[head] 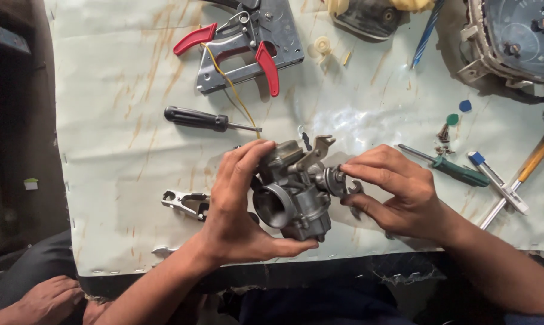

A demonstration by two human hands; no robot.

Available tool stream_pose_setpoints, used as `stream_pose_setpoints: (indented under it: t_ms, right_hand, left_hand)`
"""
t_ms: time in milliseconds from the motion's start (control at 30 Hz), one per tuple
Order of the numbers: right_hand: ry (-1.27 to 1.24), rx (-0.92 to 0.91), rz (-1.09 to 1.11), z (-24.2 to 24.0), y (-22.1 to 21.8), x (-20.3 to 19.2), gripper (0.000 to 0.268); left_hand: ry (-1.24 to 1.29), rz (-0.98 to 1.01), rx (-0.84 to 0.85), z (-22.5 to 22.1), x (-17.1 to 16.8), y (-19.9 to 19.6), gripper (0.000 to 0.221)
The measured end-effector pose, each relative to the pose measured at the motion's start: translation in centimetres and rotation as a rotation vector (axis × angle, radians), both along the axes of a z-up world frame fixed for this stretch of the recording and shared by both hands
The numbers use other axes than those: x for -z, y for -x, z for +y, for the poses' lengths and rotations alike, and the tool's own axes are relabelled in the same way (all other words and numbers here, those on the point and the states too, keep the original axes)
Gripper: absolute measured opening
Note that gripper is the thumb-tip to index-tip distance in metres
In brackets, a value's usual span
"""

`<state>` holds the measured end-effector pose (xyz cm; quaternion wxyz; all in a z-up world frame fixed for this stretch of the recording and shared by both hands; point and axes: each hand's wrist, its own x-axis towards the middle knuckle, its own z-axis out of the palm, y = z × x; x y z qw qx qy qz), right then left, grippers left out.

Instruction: Disassembling and inspecting a motorcycle carburetor on a workbench.

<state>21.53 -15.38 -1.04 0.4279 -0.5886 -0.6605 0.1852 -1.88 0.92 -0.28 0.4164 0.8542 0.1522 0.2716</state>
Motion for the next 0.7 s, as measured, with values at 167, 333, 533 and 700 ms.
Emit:
stream_pose_setpoints:
  t_ms: [167,333,533,700]
  right_hand:
    - [0.011,0.004,0.042,-0.14,-0.03,-0.05,0.053]
    - [0.001,0.016,0.082,-0.26,-0.22,0.23,0.050]
    - [0.023,-0.002,0.155,-0.25,-0.27,0.12,0.053]
    - [0.038,-0.035,0.201,-0.27,-0.39,0.14,0.054]
  left_hand:
    - [0.001,0.006,-0.010,-0.11,-0.01,-0.07,0.119]
    - [-0.037,0.011,0.003,-0.31,-0.13,-0.24,0.120]
    - [-0.044,0.002,0.005,-0.47,-0.01,-0.26,0.119]
    - [-0.090,0.008,0.001,-0.60,-0.13,-0.41,0.119]
